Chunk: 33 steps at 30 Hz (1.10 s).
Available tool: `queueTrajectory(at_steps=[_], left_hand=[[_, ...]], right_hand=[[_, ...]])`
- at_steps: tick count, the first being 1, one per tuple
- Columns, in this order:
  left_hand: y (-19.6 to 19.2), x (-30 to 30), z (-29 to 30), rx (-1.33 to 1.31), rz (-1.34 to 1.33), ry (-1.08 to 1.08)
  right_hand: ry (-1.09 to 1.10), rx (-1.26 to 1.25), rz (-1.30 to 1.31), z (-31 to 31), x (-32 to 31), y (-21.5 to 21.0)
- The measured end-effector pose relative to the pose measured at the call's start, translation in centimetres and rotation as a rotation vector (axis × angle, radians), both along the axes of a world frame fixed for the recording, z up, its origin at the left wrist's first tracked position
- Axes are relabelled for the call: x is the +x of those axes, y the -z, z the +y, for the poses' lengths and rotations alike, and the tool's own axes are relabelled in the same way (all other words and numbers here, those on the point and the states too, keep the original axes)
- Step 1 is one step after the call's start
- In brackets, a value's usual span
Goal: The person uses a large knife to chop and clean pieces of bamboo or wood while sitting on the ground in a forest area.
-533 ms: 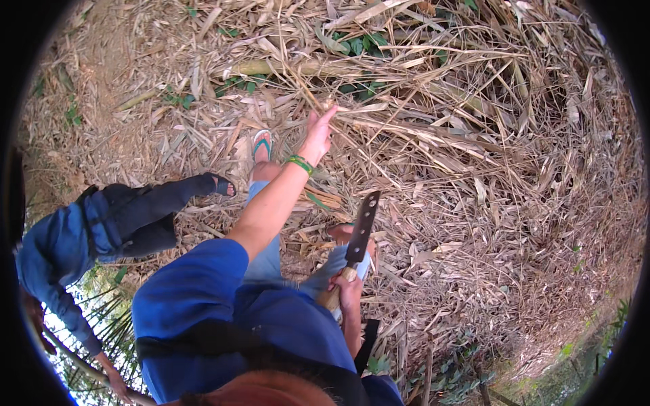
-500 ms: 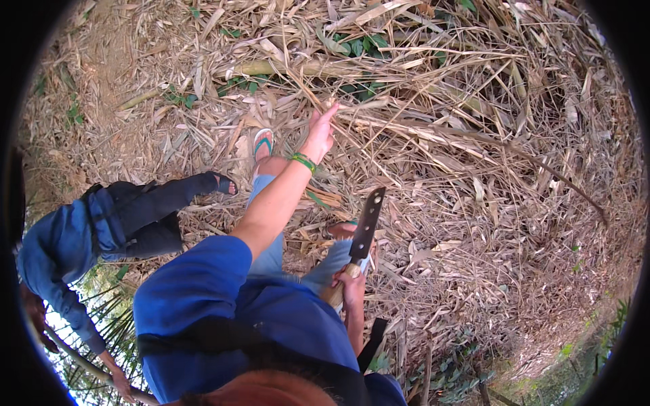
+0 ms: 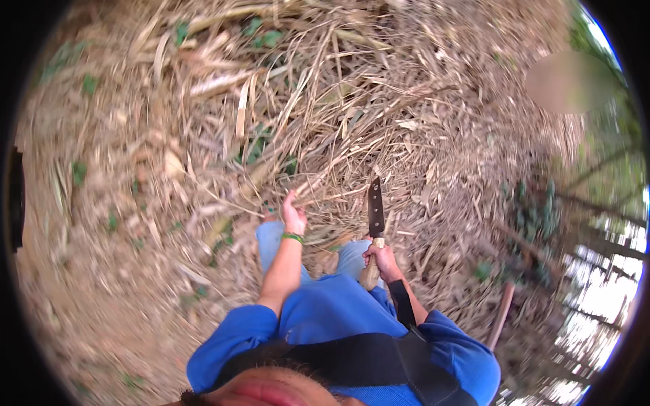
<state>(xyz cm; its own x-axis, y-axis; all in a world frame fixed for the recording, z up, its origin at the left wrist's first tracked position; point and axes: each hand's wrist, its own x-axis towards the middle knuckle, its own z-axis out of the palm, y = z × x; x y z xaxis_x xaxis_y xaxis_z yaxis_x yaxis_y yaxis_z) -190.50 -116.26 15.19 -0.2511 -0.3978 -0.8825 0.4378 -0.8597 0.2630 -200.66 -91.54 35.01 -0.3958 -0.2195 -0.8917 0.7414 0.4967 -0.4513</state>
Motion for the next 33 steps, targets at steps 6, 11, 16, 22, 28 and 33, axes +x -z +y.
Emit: queueTrajectory(at_steps=[6, 11, 16, 22, 28, 33], left_hand=[[-6.9, -1.3, -4.6, 0.028, 0.079, 0.18], [-12.4, -3.3, -8.3, 0.03, 0.099, 0.302], [-13.4, -4.4, -8.9, 0.053, 0.08, 0.444], [-11.1, -3.5, -8.4, 0.019, 0.172, 0.602], [-9.1, -3.0, -9.2, 0.003, 0.117, 0.635], [-7.8, -2.5, -8.4, 0.013, 0.119, 0.666]], right_hand=[[0.366, -0.032, -0.002, -8.4, 10.3, -4.2], [0.448, -0.06, 0.052, -11.6, 14.9, -6.6], [0.489, -0.057, 0.208, -14.2, 14.7, -10.3], [0.48, -0.015, 0.366, -13.8, 15.2, -7.9], [0.546, -0.016, 0.318, -15.2, 15.2, -11.8], [0.542, -0.017, 0.255, -15.0, 15.8, -11.5]])
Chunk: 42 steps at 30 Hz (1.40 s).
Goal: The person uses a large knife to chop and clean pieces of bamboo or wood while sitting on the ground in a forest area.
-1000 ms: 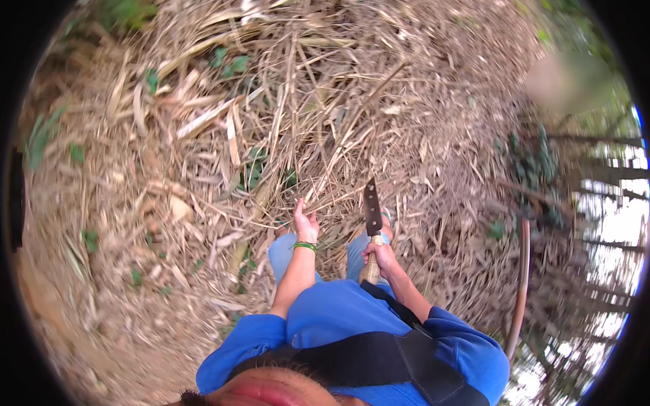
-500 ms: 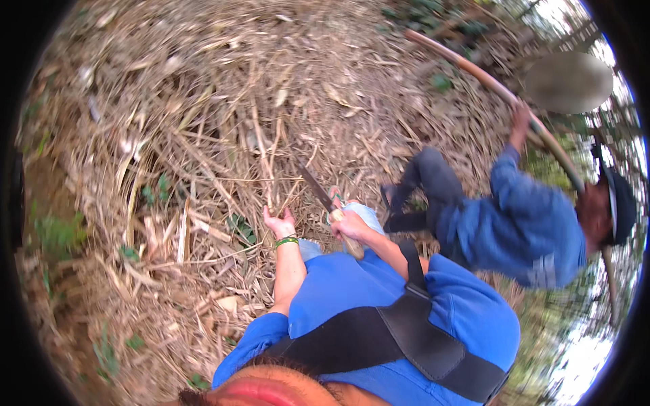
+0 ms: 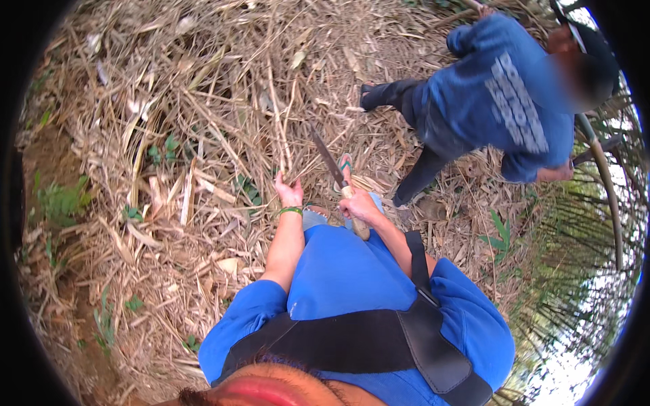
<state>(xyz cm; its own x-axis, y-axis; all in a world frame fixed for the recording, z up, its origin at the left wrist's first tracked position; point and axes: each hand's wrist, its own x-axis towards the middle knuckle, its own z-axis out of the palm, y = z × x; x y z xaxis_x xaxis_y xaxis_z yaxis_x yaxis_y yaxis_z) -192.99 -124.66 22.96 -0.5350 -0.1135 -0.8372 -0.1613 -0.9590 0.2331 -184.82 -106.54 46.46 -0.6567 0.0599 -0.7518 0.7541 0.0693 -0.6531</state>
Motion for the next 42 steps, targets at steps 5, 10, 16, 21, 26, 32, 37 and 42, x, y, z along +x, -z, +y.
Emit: queueTrajectory(at_steps=[5, 10, 16, 21, 26, 32, 37, 42], left_hand=[[-0.5, 0.2, -0.3, 0.082, 0.034, 0.041], [-0.2, 0.4, -0.3, 0.062, 0.015, 0.056], [1.4, 0.5, -0.5, 0.019, -0.043, 0.097], [1.2, 0.9, -1.0, 0.03, -0.012, 0.1], [0.5, 0.9, -0.6, 0.017, -0.031, 0.118], [-1.4, 0.9, -0.2, 0.026, -0.002, 0.064], [-2.0, 0.9, -1.1, -0.013, 0.004, 0.079], [-1.7, 2.2, -0.9, 0.001, 0.206, 0.14]], right_hand=[[-0.054, 0.027, -0.012, 0.2, 0.1, -0.4], [-0.062, 0.047, -0.002, -0.1, -0.7, -0.7], [-0.108, -0.001, 0.196, -0.4, -2.8, 2.5], [-0.059, 0.121, 0.261, -0.2, -7.6, 6.8], [-0.068, 0.075, 0.239, 1.5, -11.4, 14.7], [-0.332, -0.016, 0.028, 1.6, -12.1, 19.3], [-0.358, -0.071, -0.001, 1.2, -9.5, 20.3], [-0.251, -0.107, 0.0, 1.6, -7.3, 15.5]])
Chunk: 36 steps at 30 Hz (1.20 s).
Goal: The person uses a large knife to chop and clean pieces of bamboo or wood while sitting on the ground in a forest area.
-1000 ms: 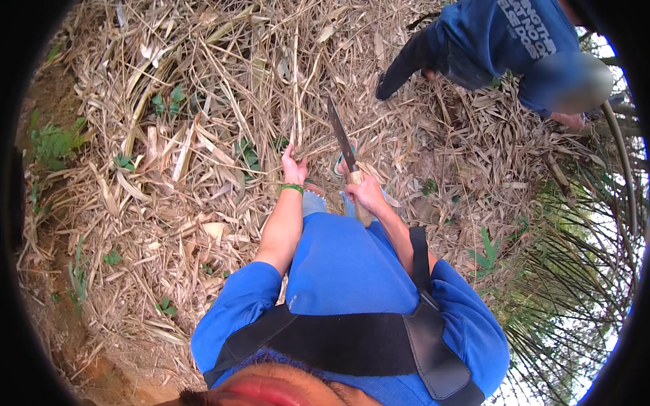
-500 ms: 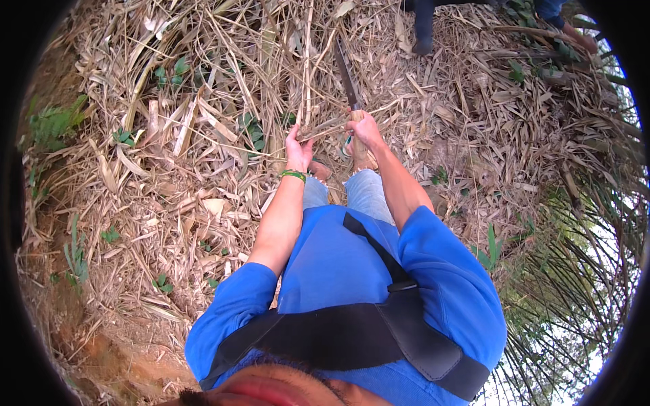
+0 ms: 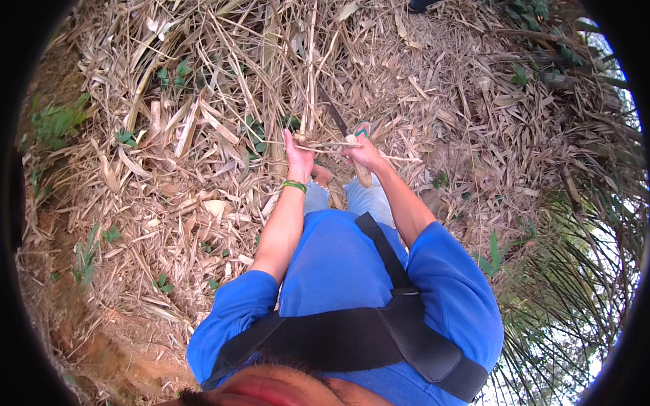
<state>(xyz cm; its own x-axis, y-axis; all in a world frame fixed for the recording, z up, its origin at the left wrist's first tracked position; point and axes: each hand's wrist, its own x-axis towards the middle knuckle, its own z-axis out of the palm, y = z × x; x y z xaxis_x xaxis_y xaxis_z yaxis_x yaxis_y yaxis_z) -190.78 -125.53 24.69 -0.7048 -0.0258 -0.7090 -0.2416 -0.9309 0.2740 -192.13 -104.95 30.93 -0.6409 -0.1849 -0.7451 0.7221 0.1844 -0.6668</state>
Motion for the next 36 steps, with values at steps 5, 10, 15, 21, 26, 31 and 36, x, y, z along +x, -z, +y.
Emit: queueTrajectory(at_steps=[5, 10, 15, 21, 26, 31, 36], left_hand=[[-0.3, 1.3, 0.3, -0.056, 0.041, 0.103], [-0.6, 1.1, 0.4, -0.114, 0.041, 0.212], [2.1, -0.4, 1.0, -0.124, -0.079, 0.223], [-0.6, -2.4, 2.0, -0.233, -0.307, 0.293], [2.3, -2.4, 0.8, -0.258, -0.316, 0.33], [1.4, -2.6, 0.9, -0.312, -0.274, 0.275], [3.8, -1.2, -0.4, -0.085, -0.138, 0.275]], right_hand=[[0.049, 0.29, 0.118, 2.2, -0.3, -8.2], [0.02, 0.706, 0.365, 5.0, -3.5, -16.1], [-0.147, 0.892, 0.721, 1.2, -10.5, -30.0], [-0.545, 0.626, 1.089, -12.2, -20.5, -38.9], [-0.771, 0.187, 1.303, -24.8, -18.9, -38.3], [-0.622, -0.091, 1.261, -23.7, -11.3, -27.1], [-0.694, 0.091, 0.809, -17.2, -5.4, -23.0]])
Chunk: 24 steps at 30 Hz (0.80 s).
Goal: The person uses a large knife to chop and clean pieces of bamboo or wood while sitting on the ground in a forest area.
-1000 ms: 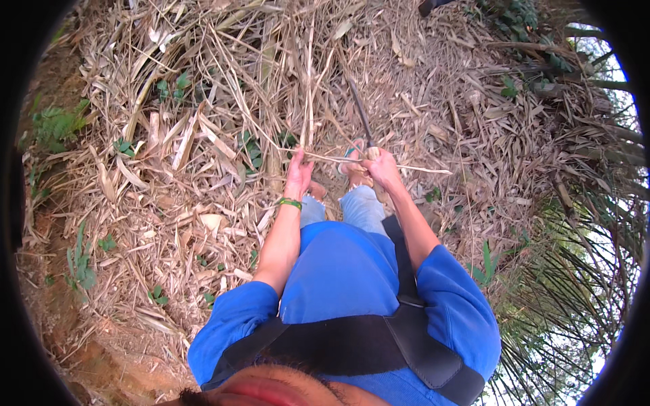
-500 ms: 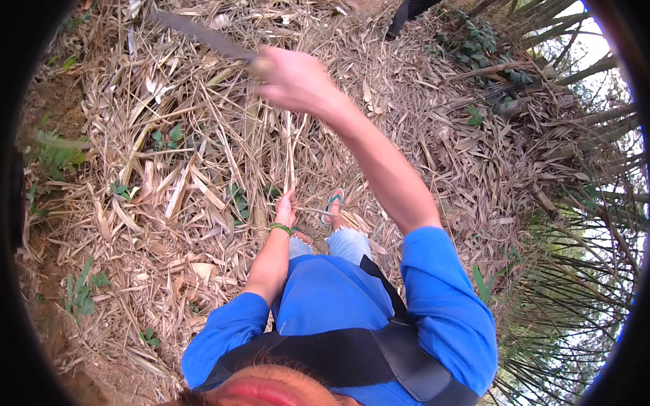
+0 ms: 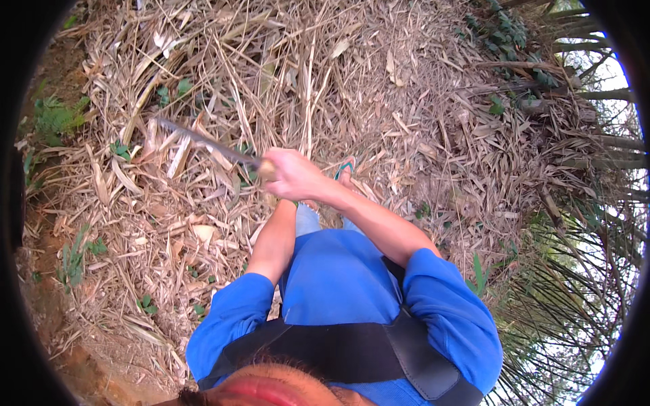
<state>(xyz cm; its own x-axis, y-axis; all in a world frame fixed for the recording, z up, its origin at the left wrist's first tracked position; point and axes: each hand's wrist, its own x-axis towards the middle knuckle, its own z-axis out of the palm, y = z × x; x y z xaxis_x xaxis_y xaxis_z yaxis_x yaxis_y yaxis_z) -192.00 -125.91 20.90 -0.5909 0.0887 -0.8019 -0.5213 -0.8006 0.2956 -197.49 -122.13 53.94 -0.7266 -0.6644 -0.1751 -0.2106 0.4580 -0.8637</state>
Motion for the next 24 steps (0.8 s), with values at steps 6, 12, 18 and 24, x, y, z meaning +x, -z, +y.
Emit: queueTrajectory(at_steps=[6, 12, 18, 24], left_hand=[[-1.5, -0.7, -0.5, 0.01, -0.033, 0.167], [-0.3, -3.8, -2.1, 0.018, -0.102, 0.26], [1.8, -11.1, -3.2, 0.026, -0.043, 0.955], [6.3, -11.1, 0.9, 0.008, -0.184, 0.899]], right_hand=[[0.493, 0.003, -0.318, 11.9, 5.4, 3.3], [0.89, 0.159, -0.421, 19.0, 9.4, 0.7], [1.095, 0.076, -0.5, 24.5, 13.0, 4.7], [1.17, 0.082, -0.584, 30.8, 16.9, 10.9]])
